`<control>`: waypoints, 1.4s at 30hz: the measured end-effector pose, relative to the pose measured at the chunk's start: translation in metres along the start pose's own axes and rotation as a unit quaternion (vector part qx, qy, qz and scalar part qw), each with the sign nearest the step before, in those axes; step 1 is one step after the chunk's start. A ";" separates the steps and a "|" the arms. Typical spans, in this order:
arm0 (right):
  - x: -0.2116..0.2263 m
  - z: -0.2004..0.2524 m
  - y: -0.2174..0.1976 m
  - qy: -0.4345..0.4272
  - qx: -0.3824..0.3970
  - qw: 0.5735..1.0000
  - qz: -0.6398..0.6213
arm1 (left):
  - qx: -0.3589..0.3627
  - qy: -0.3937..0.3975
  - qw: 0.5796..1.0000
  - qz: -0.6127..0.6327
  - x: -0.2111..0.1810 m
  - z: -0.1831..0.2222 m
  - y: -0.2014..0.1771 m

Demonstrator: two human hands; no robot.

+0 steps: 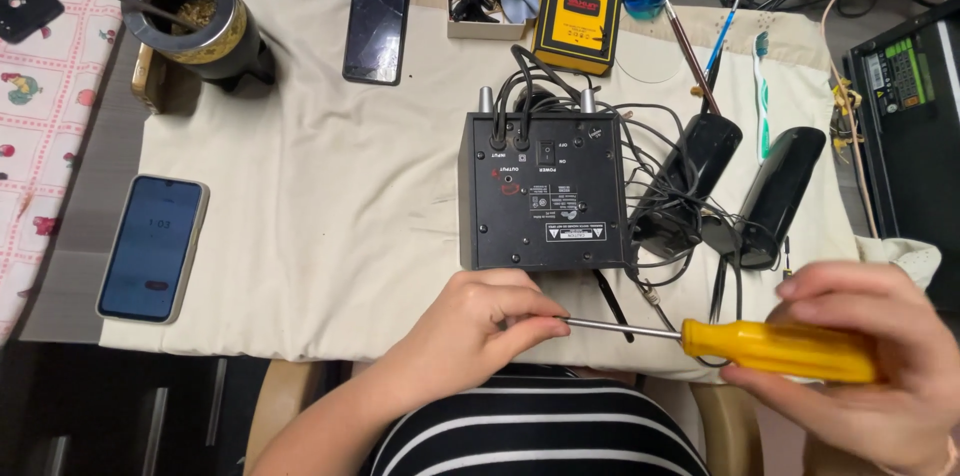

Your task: The person is using a yellow-handled screwdriver to secure the back panel of a black electronic speaker with several screws.

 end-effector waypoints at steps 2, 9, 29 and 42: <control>-0.031 0.006 0.002 0.008 -0.067 0.994 -0.084 | -0.009 0.023 1.000 -0.001 -0.002 -0.001 0.001; 0.007 -0.061 0.052 -0.036 -0.285 0.936 -0.202 | -0.145 0.198 0.954 -0.173 -0.013 -0.014 0.007; -0.056 -0.158 0.062 -0.016 -0.297 0.928 -0.224 | -0.236 0.059 0.927 -0.284 0.002 -0.052 -0.037; -0.037 -0.166 0.064 -0.091 -0.254 0.948 -0.172 | -0.172 -0.131 0.919 -0.330 0.029 -0.048 -0.030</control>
Point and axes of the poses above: each hand's wrist, its own z-axis away from the middle knuckle, its own y-axis out of the palm, x = y × z, the point moved 3 cm from there along -z, towards the middle knuckle, and after that the axes turned 3 degrees about -y, right-handed, at the moved point
